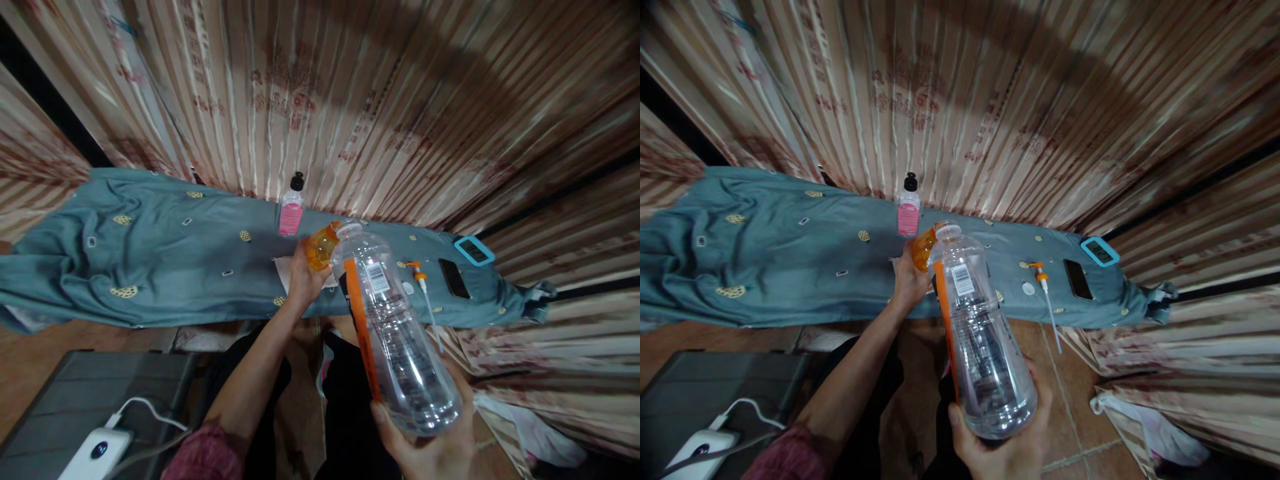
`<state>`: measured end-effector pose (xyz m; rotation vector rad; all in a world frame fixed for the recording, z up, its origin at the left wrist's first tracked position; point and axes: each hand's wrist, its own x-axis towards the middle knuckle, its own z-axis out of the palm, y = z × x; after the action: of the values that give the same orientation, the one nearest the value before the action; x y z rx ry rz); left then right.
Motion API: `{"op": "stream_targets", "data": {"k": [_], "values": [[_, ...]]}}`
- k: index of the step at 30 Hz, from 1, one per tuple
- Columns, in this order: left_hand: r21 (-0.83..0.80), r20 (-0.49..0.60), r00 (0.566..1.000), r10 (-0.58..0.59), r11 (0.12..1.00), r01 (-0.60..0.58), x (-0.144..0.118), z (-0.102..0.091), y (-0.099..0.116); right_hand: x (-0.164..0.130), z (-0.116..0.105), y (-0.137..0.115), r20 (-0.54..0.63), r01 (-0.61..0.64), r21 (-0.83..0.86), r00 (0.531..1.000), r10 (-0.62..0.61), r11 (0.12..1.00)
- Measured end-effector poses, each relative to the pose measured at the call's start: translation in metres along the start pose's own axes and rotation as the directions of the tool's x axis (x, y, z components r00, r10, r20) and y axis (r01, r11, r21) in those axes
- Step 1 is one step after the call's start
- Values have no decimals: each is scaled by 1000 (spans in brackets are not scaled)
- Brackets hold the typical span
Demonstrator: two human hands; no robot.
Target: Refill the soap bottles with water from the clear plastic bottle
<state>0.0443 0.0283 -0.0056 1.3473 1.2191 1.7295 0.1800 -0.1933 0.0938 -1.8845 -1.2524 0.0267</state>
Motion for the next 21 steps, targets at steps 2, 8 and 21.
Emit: {"op": "stream_targets", "data": {"k": [2, 8, 21], "values": [[24, 4, 1000, 13, 1000, -14, 0, -1, 2, 1, 0, 2, -10, 16, 3, 1000, -16, 1000], [94, -1, 998, 63, 994, -63, -1, -6, 5, 2, 2, 10, 7, 28, 42, 1000, -28, 999], [36, -17, 999, 38, 999, -38, -1, -1, -6, 5, 6, 24, 32, 59, 8, 998, -59, 998]]}}
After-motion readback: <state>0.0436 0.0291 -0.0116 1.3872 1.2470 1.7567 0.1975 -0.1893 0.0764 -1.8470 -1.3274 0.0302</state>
